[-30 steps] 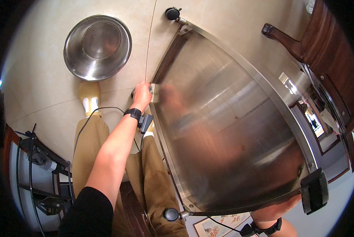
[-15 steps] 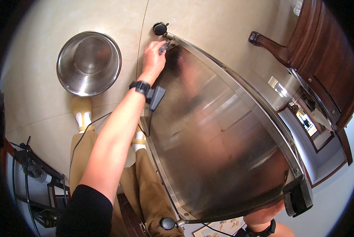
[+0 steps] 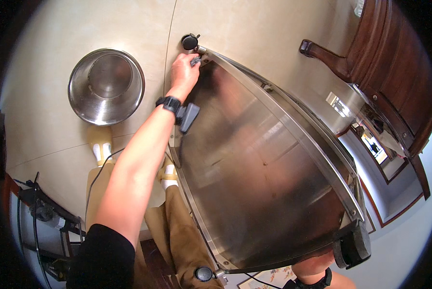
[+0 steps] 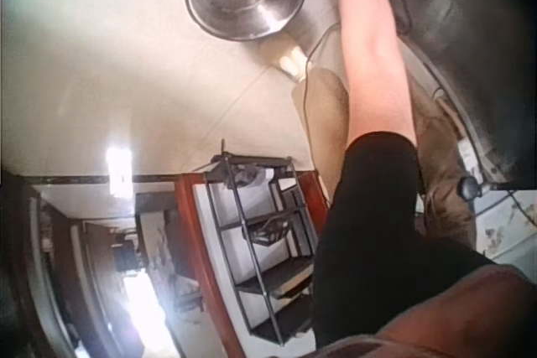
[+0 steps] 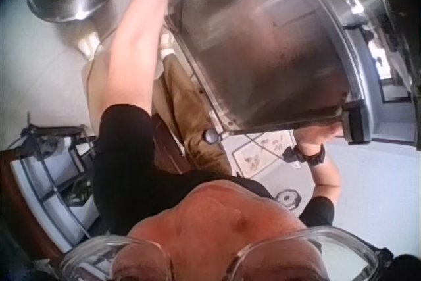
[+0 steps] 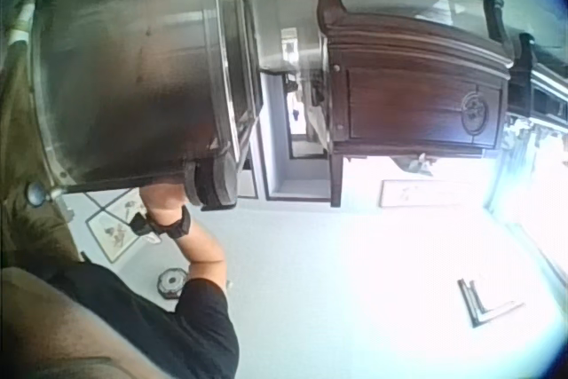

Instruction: The person assembles a metal table by tightening screws on the frame, then flips the table upside down. They walk to the kitchen, wet a steel wool pad in a bowl, and scrub the underside of the table with the pad.

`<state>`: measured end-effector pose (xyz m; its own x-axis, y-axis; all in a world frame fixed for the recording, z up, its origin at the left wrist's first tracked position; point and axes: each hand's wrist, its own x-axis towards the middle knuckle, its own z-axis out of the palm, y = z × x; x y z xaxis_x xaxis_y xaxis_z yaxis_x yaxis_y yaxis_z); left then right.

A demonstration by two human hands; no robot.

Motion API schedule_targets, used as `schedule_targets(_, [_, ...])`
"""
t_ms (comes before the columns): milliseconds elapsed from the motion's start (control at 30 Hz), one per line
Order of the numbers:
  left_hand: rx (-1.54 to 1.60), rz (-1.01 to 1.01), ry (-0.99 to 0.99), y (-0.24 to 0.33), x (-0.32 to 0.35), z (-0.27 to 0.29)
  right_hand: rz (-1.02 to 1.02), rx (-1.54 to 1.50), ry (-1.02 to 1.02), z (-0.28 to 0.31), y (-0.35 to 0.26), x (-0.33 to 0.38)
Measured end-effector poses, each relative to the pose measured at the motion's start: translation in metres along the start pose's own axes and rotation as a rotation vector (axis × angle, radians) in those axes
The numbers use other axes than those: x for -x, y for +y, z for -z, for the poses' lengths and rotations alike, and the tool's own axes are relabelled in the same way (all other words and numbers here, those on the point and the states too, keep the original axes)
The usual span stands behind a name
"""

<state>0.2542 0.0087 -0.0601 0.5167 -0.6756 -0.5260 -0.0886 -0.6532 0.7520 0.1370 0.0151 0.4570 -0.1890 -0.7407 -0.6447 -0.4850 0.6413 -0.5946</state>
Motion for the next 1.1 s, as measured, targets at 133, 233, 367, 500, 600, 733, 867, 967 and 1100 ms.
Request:
schedule_targets(133, [0.127,0.024,-0.093,-0.009,-0.001,-0.018,0.065,-0.073,0.045,0.029,0.002,0.013])
schedule_targets(233, [0.096,0.016,-0.137,-0.007,-0.004,-0.013,0.038,-0.096,0.023,0.031,0.003,0.015])
schedule_targets(367, [-0.008,0.038,-0.064,0.001,-0.009,-0.018,-0.002,-0.118,-0.061,0.019,0.003,0.01])
schedule_targets(500, [0.008,-0.082,-0.081,-0.003,0.009,-0.012,-0.042,-0.132,-0.086,0.02,0.001,0.017])
schedule_targets(600, [-0.071,-0.004,-0.073,0.006,-0.014,-0.014,-0.048,-0.15,-0.121,0.017,0.001,0.011])
schedule_targets(733, [-0.004,-0.057,-0.107,0.006,0.004,-0.013,-0.058,-0.158,-0.135,0.012,0.001,0.008])
schedule_targets(867, [-0.141,0.003,-0.09,0.009,-0.014,-0.009,-0.076,-0.17,-0.194,0.011,-0.005,0.006])
schedule_targets(967, [-0.052,-0.126,-0.093,-0.001,0.004,-0.006,-0.083,-0.176,-0.221,0.008,-0.005,0.002])
schedule_targets(1100, [-0.092,-0.226,-0.311,-0.013,-0.009,0.021,-0.088,-0.179,-0.242,0.005,-0.006,-0.001])
